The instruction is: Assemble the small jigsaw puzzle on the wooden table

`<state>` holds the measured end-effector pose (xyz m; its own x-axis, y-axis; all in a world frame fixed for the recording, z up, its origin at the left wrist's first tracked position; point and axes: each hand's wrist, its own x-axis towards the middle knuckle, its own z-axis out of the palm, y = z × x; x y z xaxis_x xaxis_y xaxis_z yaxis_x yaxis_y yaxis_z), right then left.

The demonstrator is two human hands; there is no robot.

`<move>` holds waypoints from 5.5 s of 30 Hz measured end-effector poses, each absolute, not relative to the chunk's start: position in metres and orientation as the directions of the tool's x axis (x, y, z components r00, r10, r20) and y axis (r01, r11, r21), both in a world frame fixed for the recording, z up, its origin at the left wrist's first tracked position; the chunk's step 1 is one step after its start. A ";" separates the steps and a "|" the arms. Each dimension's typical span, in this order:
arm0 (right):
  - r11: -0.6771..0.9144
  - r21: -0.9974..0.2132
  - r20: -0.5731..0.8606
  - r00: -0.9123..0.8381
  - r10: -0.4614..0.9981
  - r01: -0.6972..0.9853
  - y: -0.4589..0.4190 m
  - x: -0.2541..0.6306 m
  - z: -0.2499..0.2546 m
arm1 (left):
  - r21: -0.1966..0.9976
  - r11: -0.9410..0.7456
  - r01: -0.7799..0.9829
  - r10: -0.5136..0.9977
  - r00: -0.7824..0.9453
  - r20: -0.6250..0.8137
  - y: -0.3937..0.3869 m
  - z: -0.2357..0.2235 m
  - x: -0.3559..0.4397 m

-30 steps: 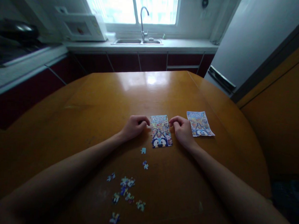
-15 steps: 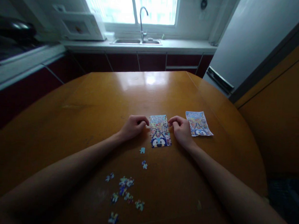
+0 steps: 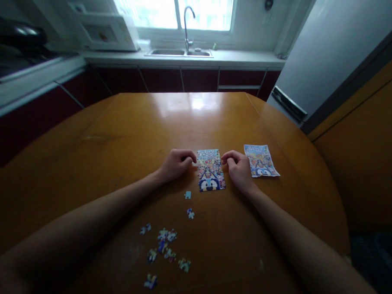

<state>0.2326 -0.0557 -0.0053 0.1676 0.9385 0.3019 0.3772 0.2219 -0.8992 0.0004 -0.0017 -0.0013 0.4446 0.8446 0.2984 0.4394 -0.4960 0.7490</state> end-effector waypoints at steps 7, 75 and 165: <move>0.208 -0.903 0.290 0.176 0.941 0.376 -0.056 0.231 -0.006 | 0.742 -0.503 0.443 0.844 0.438 0.310 0.000 -0.005 0.001; 0.209 -0.919 0.269 0.146 0.952 0.334 -0.050 0.227 -0.010 | 0.569 -0.716 0.404 0.615 0.752 0.239 -0.191 0.033 -0.092; 0.249 -0.894 0.319 0.138 0.938 0.372 -0.053 0.226 -0.011 | 0.632 -0.631 0.449 0.748 0.566 0.345 -0.055 0.010 -0.025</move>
<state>0.2262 -0.0528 -0.0109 0.1379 0.9378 0.3186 0.3719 0.2491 -0.8942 -0.0252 -0.0546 0.0100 0.5664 0.7484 0.3450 0.4493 -0.6314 0.6321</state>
